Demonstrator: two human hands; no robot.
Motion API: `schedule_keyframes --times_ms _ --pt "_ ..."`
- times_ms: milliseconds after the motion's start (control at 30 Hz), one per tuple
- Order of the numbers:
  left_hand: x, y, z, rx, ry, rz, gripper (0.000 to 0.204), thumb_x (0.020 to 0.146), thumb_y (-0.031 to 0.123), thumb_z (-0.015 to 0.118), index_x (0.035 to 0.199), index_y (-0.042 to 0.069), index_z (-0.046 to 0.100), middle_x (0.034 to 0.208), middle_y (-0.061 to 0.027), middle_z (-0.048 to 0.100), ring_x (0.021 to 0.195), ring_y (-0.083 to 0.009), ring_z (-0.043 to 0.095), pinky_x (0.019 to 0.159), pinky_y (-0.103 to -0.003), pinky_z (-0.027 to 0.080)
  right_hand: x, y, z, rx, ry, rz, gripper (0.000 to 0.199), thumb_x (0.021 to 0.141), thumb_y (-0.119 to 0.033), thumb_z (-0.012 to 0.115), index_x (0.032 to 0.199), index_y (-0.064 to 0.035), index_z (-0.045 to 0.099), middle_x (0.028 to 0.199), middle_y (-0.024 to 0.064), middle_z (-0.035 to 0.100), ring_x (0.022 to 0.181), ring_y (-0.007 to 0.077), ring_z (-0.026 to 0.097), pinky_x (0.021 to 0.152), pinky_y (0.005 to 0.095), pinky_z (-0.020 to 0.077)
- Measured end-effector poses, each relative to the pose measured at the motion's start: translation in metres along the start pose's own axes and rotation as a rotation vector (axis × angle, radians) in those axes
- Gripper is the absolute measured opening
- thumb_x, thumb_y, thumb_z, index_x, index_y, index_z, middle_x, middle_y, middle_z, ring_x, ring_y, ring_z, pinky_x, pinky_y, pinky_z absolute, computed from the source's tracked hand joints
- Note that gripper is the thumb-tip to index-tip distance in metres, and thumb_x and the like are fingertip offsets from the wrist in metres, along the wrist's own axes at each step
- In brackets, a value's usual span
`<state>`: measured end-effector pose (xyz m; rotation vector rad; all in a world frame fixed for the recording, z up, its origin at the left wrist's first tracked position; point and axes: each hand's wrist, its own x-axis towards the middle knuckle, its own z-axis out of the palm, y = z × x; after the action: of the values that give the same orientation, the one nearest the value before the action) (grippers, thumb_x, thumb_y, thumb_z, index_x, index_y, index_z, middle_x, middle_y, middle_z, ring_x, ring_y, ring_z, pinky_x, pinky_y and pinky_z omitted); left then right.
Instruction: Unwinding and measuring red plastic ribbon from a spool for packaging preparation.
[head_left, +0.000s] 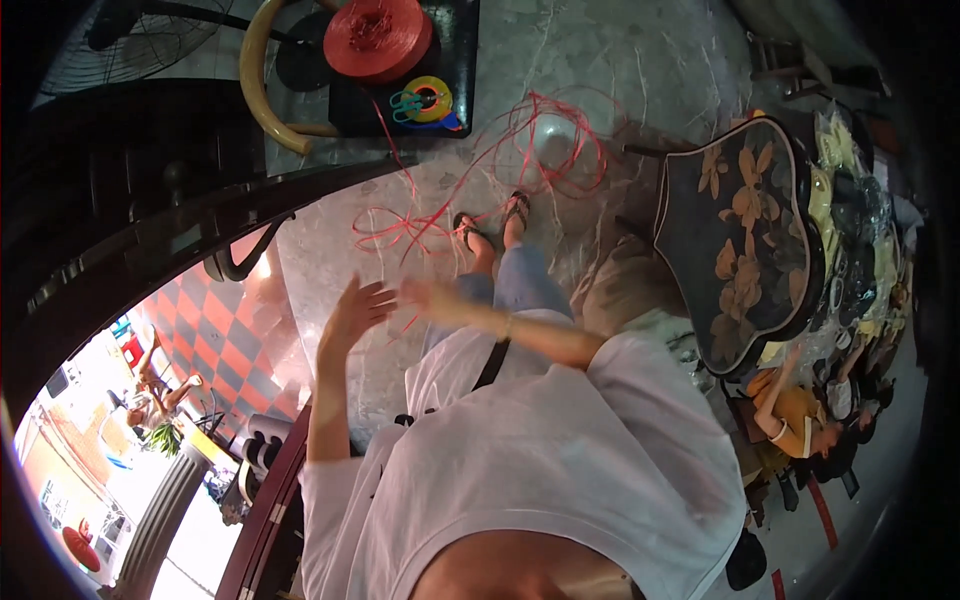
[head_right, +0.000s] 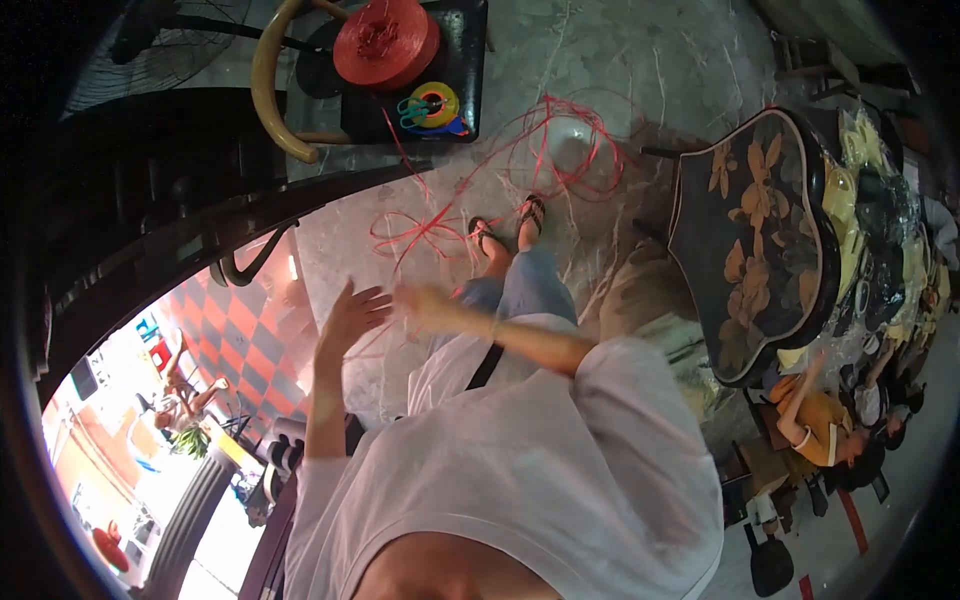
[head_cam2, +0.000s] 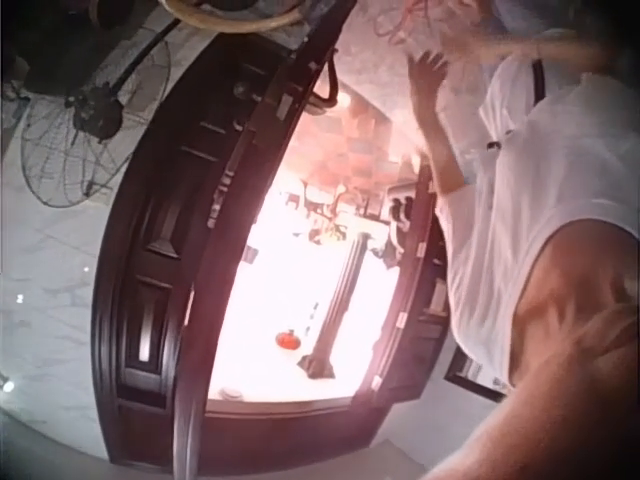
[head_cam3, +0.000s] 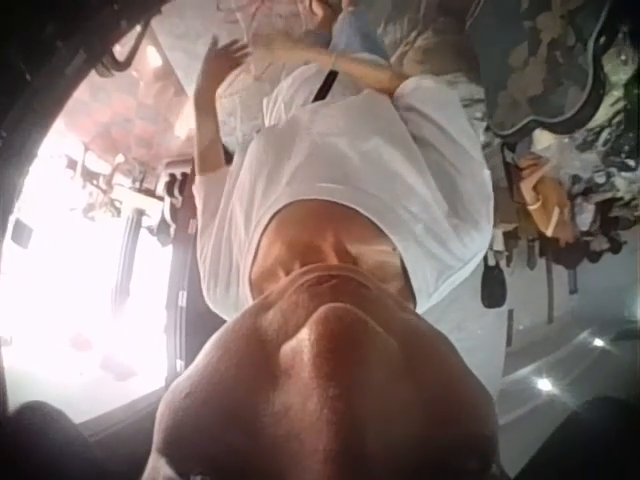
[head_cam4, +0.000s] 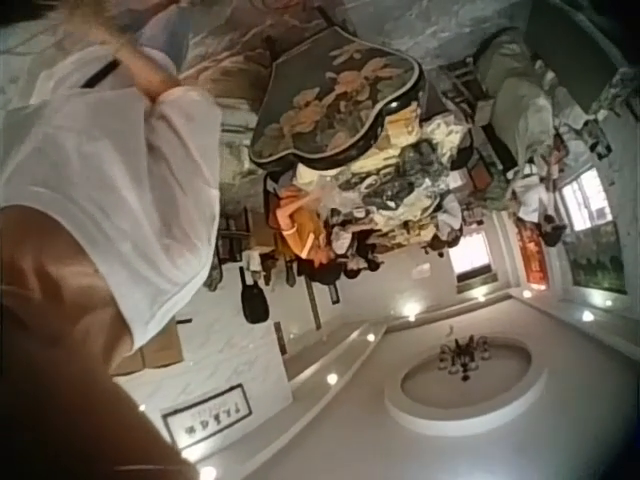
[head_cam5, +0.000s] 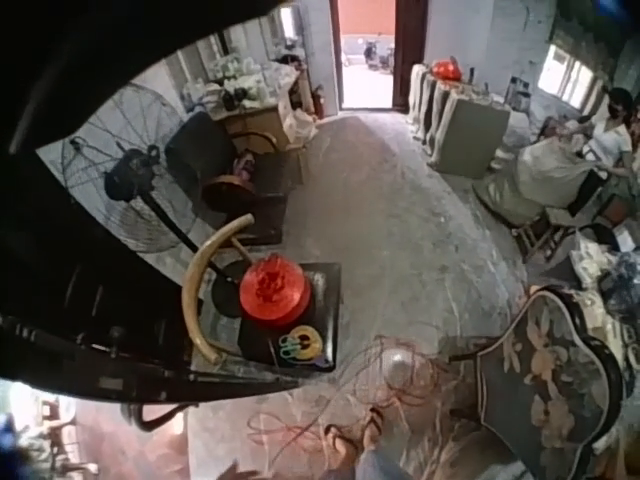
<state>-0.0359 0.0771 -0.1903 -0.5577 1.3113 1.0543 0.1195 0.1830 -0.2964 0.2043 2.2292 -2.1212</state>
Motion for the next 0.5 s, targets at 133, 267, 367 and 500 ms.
schedule_keyframes --times_ms 133,267,367,500 --pt "0.031 0.011 -0.002 -0.459 -0.394 0.015 0.04 0.09 0.037 0.045 0.112 0.005 0.051 0.065 0.0031 0.049 0.051 -0.0054 0.043 0.044 -0.017 0.03 -0.03 -0.082 0.018 0.02 -0.666 -0.094 0.027 0.088 -0.031 0.043 0.086 -0.0057 0.051 0.08 0.0162 0.059 0.074 0.033 0.058 0.068 0.0433 0.043" --pt "-0.042 0.021 0.038 -0.053 0.008 0.183 0.023 0.091 0.028 0.045 0.093 0.007 0.053 0.055 0.0076 0.03 0.041 -0.0023 0.024 0.038 -0.019 0.018 -0.04 0.035 0.026 1.042 -0.284 0.314 0.033 0.087 -0.037 0.043 0.099 -0.0082 0.053 0.094 0.0076 0.06 0.091 0.0232 0.056 0.078 0.0385 0.0427" --pt "-0.084 -0.013 0.037 0.635 0.011 0.082 0.016 0.09 0.018 0.044 0.086 0.007 0.056 0.056 0.008 0.034 0.044 -0.0016 0.027 0.039 -0.02 0.02 -0.006 0.054 -0.075 1.781 -0.035 0.875 0.047 0.084 -0.048 0.044 0.101 -0.005 0.054 0.098 0.0125 0.058 0.086 0.0201 0.058 0.078 0.0375 0.0457" --pt "-0.122 -0.034 0.035 0.701 -0.202 -0.099 0.015 0.083 0.017 0.051 0.086 0.005 0.061 0.059 0.0066 0.04 0.05 -0.0037 0.035 0.045 -0.021 0.028 0.046 0.14 -0.16 1.343 0.464 0.152 0.03 0.086 -0.032 0.046 0.091 -0.0032 0.053 0.089 0.0111 0.058 0.083 0.0207 0.058 0.076 0.0397 0.0479"
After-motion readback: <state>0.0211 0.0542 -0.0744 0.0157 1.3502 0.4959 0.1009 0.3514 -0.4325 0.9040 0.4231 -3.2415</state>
